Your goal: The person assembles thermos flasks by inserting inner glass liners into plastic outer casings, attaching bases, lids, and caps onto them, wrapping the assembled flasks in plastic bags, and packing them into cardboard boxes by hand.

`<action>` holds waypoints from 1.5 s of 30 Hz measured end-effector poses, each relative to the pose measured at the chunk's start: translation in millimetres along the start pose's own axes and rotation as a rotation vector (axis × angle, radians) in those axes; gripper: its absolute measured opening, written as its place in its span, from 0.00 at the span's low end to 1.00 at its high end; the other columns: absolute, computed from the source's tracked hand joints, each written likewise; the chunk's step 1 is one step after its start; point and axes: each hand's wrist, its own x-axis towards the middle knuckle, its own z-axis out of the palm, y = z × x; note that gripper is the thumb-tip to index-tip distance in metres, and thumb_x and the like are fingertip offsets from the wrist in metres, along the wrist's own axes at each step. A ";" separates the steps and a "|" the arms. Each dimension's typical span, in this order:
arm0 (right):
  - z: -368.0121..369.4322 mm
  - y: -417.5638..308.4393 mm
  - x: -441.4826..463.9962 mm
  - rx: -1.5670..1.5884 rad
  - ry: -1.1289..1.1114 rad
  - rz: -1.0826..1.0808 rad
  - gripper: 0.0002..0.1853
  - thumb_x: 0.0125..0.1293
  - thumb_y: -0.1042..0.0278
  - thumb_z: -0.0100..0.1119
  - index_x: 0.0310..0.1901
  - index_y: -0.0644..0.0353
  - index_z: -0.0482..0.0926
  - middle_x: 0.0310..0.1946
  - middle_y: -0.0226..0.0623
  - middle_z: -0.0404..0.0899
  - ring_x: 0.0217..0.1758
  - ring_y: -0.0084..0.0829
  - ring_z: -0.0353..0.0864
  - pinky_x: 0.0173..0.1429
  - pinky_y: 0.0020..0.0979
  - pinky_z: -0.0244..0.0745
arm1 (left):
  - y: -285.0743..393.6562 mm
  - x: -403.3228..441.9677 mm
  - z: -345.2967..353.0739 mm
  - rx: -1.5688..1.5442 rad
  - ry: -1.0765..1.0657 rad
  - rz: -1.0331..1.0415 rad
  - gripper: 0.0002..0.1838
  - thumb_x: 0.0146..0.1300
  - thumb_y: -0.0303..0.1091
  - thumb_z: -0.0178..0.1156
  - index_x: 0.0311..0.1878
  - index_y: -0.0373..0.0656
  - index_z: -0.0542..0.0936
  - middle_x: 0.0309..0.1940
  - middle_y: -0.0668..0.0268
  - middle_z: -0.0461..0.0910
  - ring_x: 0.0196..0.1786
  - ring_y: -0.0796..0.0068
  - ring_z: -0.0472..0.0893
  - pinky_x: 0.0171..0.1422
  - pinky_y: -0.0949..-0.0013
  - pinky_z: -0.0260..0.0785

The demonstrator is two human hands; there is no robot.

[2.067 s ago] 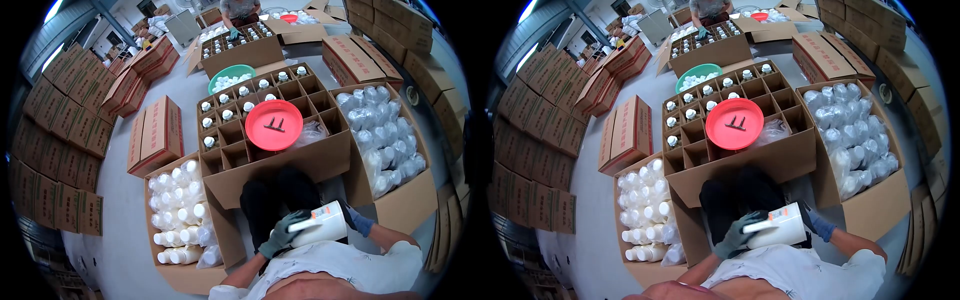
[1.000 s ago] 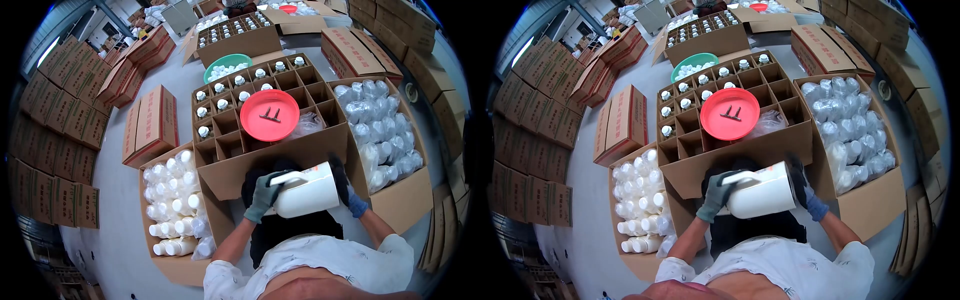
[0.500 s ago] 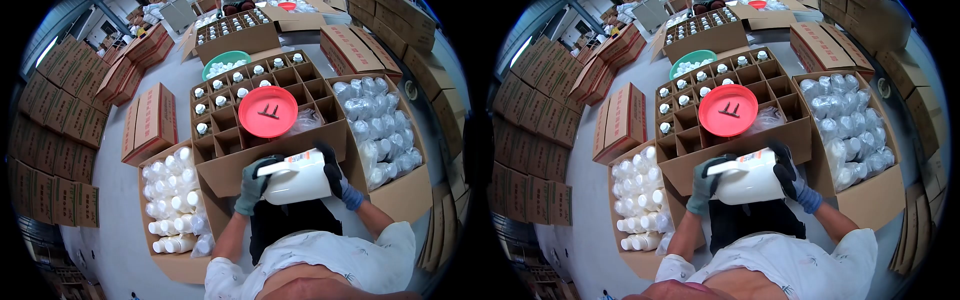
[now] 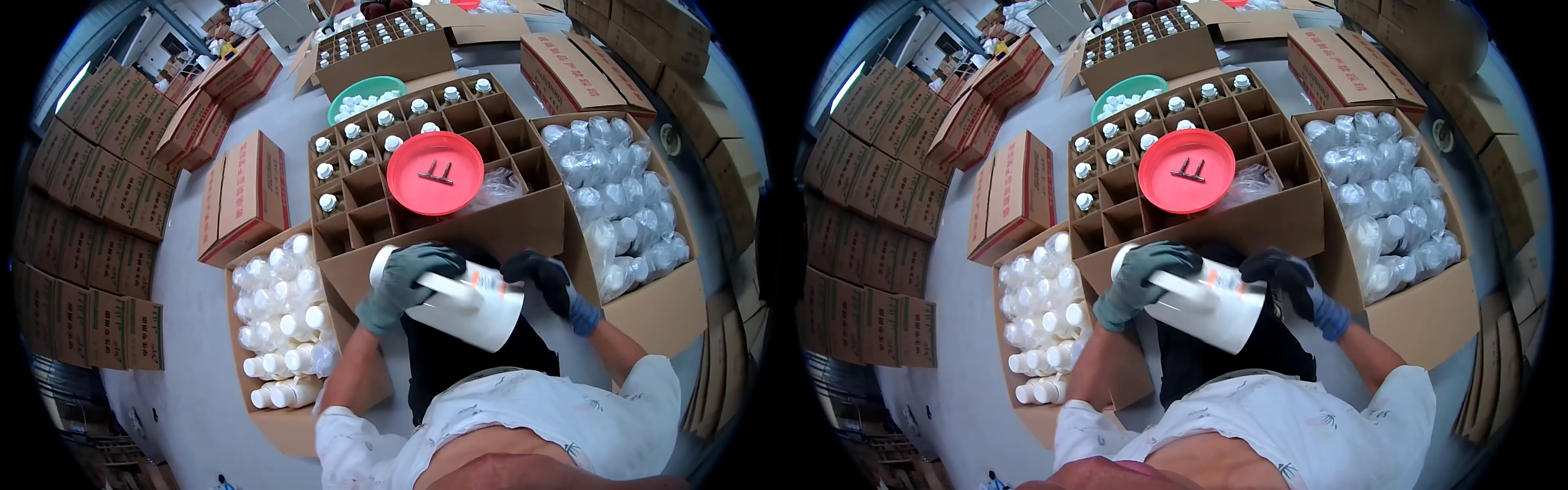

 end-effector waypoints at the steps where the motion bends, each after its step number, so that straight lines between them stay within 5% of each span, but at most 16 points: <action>1: -4.9 -5.0 3.8 0.036 0.027 0.080 0.16 0.70 0.63 0.54 0.53 0.63 0.77 0.49 0.43 0.77 0.53 0.35 0.76 0.62 0.33 0.68 | 17.4 12.0 -5.4 0.076 -0.219 0.008 0.21 0.44 0.29 0.61 0.46 0.43 0.82 0.49 0.60 0.82 0.54 0.58 0.79 0.63 0.58 0.70; 4: 18.2 12.5 30.6 0.241 0.210 0.201 0.17 0.67 0.64 0.58 0.54 0.63 0.77 0.52 0.42 0.77 0.54 0.32 0.75 0.62 0.32 0.69 | 20.5 14.9 43.7 0.199 -0.616 0.234 0.22 0.42 0.34 0.67 0.46 0.46 0.80 0.50 0.63 0.79 0.57 0.59 0.77 0.69 0.58 0.64; 7: 50.0 69.8 46.8 0.480 -0.143 0.274 0.20 0.66 0.62 0.61 0.57 0.62 0.75 0.54 0.40 0.76 0.55 0.31 0.74 0.63 0.32 0.68 | 38.7 4.1 83.7 0.156 -0.698 0.286 0.27 0.43 0.33 0.67 0.52 0.45 0.76 0.55 0.60 0.75 0.64 0.60 0.71 0.74 0.55 0.58; 9: 66.3 49.3 47.7 0.068 -0.133 0.039 0.23 0.67 0.61 0.61 0.60 0.61 0.73 0.56 0.40 0.74 0.58 0.31 0.73 0.65 0.33 0.67 | 39.7 -2.7 76.8 0.149 -0.661 0.199 0.28 0.43 0.32 0.66 0.53 0.46 0.76 0.56 0.61 0.74 0.65 0.60 0.70 0.75 0.54 0.56; 10: 68.2 17.9 51.6 0.436 -0.118 0.410 0.24 0.66 0.62 0.61 0.62 0.60 0.73 0.57 0.41 0.74 0.59 0.32 0.73 0.66 0.33 0.67 | 40.8 -7.8 75.5 0.142 -0.637 0.152 0.28 0.43 0.31 0.66 0.53 0.46 0.75 0.57 0.61 0.74 0.66 0.60 0.70 0.76 0.53 0.55; 16: 31.5 -1.1 63.6 0.046 -0.186 0.152 0.28 0.63 0.61 0.65 0.64 0.61 0.71 0.59 0.39 0.73 0.64 0.30 0.70 0.68 0.32 0.66 | 65.4 -5.7 85.1 0.383 -0.573 0.248 0.20 0.49 0.30 0.60 0.49 0.47 0.78 0.57 0.62 0.73 0.64 0.63 0.69 0.73 0.56 0.59; 18: 47.5 -4.8 66.3 0.510 -0.265 0.401 0.29 0.63 0.62 0.65 0.64 0.62 0.71 0.60 0.39 0.74 0.64 0.28 0.70 0.67 0.32 0.66 | 69.4 2.9 101.3 0.406 -0.588 0.257 0.18 0.52 0.31 0.58 0.48 0.46 0.78 0.55 0.61 0.74 0.62 0.63 0.71 0.72 0.57 0.59; 20: 62.3 -11.2 75.2 0.536 -0.432 0.531 0.29 0.63 0.63 0.65 0.64 0.63 0.71 0.59 0.39 0.75 0.64 0.28 0.71 0.66 0.32 0.67 | 69.7 7.1 109.8 0.558 -0.636 0.143 0.17 0.54 0.32 0.57 0.49 0.46 0.79 0.47 0.60 0.77 0.53 0.62 0.76 0.65 0.58 0.66; 22: 72.2 -15.9 79.2 0.021 -0.450 0.362 0.30 0.63 0.55 0.63 0.63 0.60 0.71 0.56 0.44 0.78 0.59 0.36 0.77 0.62 0.36 0.71 | 69.5 1.8 123.1 0.679 -0.805 -0.112 0.17 0.54 0.31 0.57 0.49 0.46 0.79 0.44 0.60 0.79 0.50 0.61 0.78 0.61 0.59 0.69; 24: 71.4 -16.9 83.0 -0.352 -0.436 0.405 0.29 0.63 0.50 0.61 0.62 0.58 0.73 0.54 0.48 0.79 0.55 0.41 0.79 0.60 0.38 0.72 | 48.5 -14.0 131.2 0.611 -0.604 -0.059 0.22 0.53 0.31 0.58 0.54 0.46 0.78 0.42 0.61 0.80 0.45 0.61 0.80 0.54 0.60 0.71; 27: 71.1 10.2 72.0 -0.317 -0.323 0.223 0.29 0.62 0.44 0.60 0.60 0.54 0.75 0.47 0.51 0.81 0.49 0.48 0.81 0.56 0.43 0.74 | 39.0 -24.5 112.0 0.308 -0.506 -0.055 0.28 0.52 0.32 0.59 0.61 0.46 0.75 0.47 0.58 0.80 0.47 0.60 0.80 0.55 0.61 0.71; 36: 78.2 -9.4 96.2 -0.415 -0.394 0.202 0.23 0.59 0.49 0.64 0.52 0.54 0.79 0.43 0.43 0.83 0.47 0.43 0.82 0.55 0.37 0.76 | 31.9 -21.3 113.1 0.390 -0.685 -0.260 0.21 0.52 0.33 0.60 0.52 0.44 0.80 0.43 0.57 0.82 0.49 0.59 0.81 0.57 0.58 0.71; 39: 71.4 15.2 96.1 -0.153 -0.315 0.108 0.23 0.59 0.52 0.64 0.53 0.57 0.79 0.44 0.44 0.83 0.49 0.41 0.82 0.57 0.37 0.75 | -5.7 -65.5 107.9 0.178 -0.251 -0.077 0.18 0.52 0.33 0.60 0.48 0.46 0.82 0.42 0.60 0.82 0.48 0.59 0.81 0.57 0.59 0.72; 40: 64.0 22.7 90.7 -0.043 -0.221 0.101 0.23 0.60 0.54 0.64 0.53 0.58 0.79 0.45 0.45 0.83 0.50 0.40 0.82 0.58 0.36 0.75 | 5.5 -55.3 81.5 0.401 -0.217 -0.103 0.17 0.52 0.32 0.60 0.47 0.46 0.82 0.42 0.60 0.83 0.48 0.59 0.81 0.57 0.60 0.72; 44: -5.9 52.0 101.8 -0.140 0.079 0.063 0.20 0.61 0.63 0.65 0.52 0.62 0.80 0.44 0.44 0.83 0.47 0.34 0.83 0.57 0.33 0.75 | -0.6 -129.8 28.9 0.317 0.422 -0.639 0.13 0.60 0.30 0.56 0.46 0.41 0.83 0.44 0.58 0.83 0.46 0.63 0.82 0.54 0.63 0.72; 45: -24.7 62.5 117.3 -0.516 0.118 -0.049 0.17 0.62 0.61 0.64 0.50 0.61 0.81 0.42 0.43 0.84 0.45 0.36 0.83 0.54 0.35 0.76 | -0.4 -136.7 24.5 0.193 0.436 -0.761 0.13 0.61 0.30 0.55 0.47 0.40 0.83 0.43 0.58 0.84 0.45 0.64 0.82 0.51 0.64 0.73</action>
